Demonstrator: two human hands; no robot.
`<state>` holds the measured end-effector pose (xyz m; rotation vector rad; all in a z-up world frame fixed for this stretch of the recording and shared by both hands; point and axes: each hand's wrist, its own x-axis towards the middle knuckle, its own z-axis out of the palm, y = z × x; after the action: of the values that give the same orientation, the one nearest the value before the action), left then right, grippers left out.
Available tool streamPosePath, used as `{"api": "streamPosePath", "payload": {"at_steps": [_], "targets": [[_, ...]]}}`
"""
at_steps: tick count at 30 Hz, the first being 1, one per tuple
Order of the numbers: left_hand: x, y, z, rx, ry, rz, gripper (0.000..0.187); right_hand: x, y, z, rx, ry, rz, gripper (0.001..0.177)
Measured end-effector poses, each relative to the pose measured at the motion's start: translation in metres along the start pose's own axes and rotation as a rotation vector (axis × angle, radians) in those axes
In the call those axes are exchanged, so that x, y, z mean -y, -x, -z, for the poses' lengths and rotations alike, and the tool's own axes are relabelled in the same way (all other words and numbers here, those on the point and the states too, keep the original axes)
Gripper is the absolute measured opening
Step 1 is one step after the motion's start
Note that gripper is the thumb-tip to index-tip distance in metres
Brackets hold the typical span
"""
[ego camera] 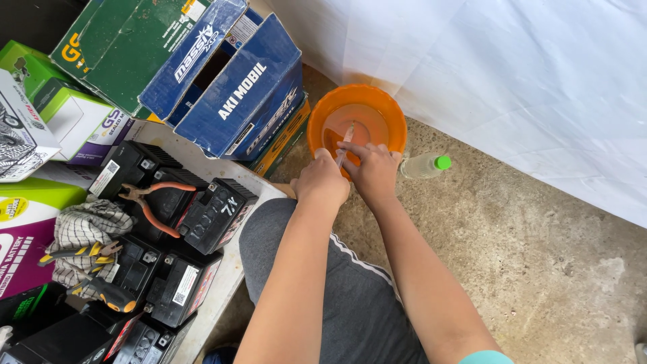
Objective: Filling lead-acid battery cells with liquid using a syringe
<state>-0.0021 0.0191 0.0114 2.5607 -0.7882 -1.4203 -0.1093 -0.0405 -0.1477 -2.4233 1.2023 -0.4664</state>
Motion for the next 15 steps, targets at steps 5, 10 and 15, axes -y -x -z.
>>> {"api": "streamPosePath", "payload": {"at_steps": [5,10,15], "targets": [[0.0,0.0048,0.0014,0.006,-0.007,0.004,0.049,0.0029,-0.0005,0.0015,0.012,0.012,-0.013,0.024],[0.0007,0.007,0.0015,-0.001,-0.002,0.001,0.05,0.0018,-0.0003,-0.0006,-0.003,0.037,-0.012,0.024],[0.0012,0.0088,0.0053,0.004,0.02,-0.012,0.046,0.0024,-0.0019,0.0002,0.018,0.028,-0.026,0.025]]}}
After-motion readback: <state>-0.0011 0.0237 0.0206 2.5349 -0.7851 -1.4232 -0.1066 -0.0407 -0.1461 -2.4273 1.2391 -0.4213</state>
